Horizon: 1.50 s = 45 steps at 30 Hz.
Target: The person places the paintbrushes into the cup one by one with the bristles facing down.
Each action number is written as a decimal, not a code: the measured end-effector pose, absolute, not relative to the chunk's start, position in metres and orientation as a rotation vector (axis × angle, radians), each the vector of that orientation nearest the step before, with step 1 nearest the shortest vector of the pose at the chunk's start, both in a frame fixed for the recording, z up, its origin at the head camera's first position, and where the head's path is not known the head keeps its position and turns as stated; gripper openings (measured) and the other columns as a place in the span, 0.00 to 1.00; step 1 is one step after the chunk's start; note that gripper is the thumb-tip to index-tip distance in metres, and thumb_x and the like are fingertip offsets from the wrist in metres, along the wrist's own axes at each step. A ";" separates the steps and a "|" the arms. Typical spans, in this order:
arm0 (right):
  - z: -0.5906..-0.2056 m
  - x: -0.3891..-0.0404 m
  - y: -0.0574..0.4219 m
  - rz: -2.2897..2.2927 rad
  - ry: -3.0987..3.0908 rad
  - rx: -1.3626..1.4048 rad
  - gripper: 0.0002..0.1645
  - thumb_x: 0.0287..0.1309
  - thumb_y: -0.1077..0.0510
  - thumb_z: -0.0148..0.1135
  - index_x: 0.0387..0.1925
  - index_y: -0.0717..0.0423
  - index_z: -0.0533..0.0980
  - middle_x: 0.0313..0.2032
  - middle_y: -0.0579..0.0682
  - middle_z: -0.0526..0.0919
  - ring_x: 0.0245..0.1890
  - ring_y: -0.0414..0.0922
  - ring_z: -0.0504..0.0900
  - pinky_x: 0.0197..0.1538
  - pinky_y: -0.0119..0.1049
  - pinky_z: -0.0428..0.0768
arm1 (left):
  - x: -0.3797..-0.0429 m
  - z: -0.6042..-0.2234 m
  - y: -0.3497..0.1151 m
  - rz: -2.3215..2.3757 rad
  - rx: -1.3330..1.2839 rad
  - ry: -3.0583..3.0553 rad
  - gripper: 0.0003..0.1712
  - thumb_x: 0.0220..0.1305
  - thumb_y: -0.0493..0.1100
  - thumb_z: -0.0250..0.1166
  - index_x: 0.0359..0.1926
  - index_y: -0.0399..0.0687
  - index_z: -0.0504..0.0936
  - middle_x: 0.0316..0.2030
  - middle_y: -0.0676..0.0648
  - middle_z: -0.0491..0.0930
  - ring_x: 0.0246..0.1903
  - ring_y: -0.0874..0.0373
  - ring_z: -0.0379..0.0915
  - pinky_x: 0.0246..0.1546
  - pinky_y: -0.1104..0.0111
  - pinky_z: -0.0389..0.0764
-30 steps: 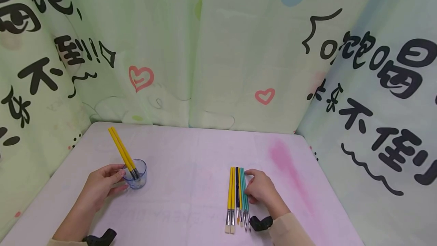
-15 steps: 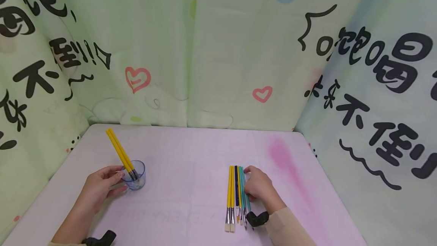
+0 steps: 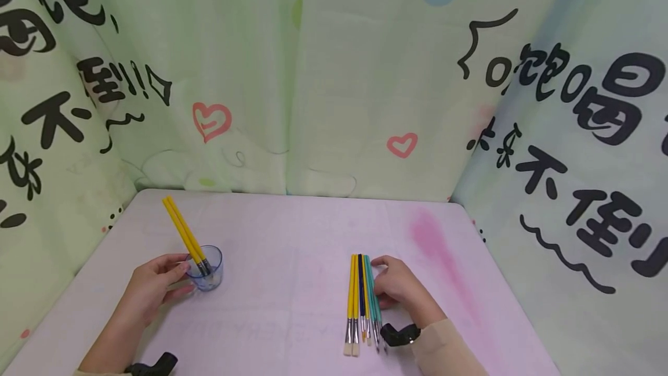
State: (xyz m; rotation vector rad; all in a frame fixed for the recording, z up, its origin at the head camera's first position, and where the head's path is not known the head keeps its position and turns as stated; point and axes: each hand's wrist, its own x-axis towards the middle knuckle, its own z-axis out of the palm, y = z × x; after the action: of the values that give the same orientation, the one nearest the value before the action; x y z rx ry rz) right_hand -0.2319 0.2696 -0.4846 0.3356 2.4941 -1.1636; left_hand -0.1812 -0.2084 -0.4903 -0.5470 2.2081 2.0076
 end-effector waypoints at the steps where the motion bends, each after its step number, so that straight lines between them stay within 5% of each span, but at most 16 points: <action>1: -0.485 -0.232 0.270 -1.184 2.477 0.337 0.44 0.54 0.74 0.70 0.74 0.58 0.71 0.39 0.56 0.80 0.26 0.48 0.82 0.26 0.36 0.87 | -0.181 -0.490 -0.208 2.007 -0.547 2.210 0.27 0.80 0.41 0.64 0.72 0.32 0.73 0.51 0.40 0.79 0.46 0.57 0.79 0.45 0.63 0.94; 20: -0.471 -0.241 0.245 -1.546 2.323 0.224 0.45 0.58 0.73 0.69 0.76 0.57 0.67 0.38 0.52 0.77 0.30 0.46 0.80 0.32 0.39 0.91 | -0.182 -0.494 -0.211 2.043 -0.531 2.194 0.26 0.80 0.39 0.63 0.72 0.31 0.73 0.48 0.43 0.80 0.44 0.59 0.79 0.44 0.62 0.94; 45: -0.465 -0.265 0.134 -1.886 2.152 -0.056 0.45 0.59 0.76 0.66 0.76 0.51 0.70 0.44 0.54 0.79 0.32 0.47 0.82 0.35 0.39 0.93 | -0.181 -0.492 -0.208 2.004 -0.549 2.239 0.25 0.80 0.41 0.63 0.71 0.33 0.75 0.51 0.39 0.78 0.47 0.55 0.80 0.46 0.63 0.94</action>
State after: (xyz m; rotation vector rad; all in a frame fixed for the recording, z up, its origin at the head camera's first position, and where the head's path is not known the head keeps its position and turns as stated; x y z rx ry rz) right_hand -0.2650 0.1336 -0.4646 -0.0562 2.1524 -1.8856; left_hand -0.1807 -0.2076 -0.4923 -0.5485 2.2392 2.0039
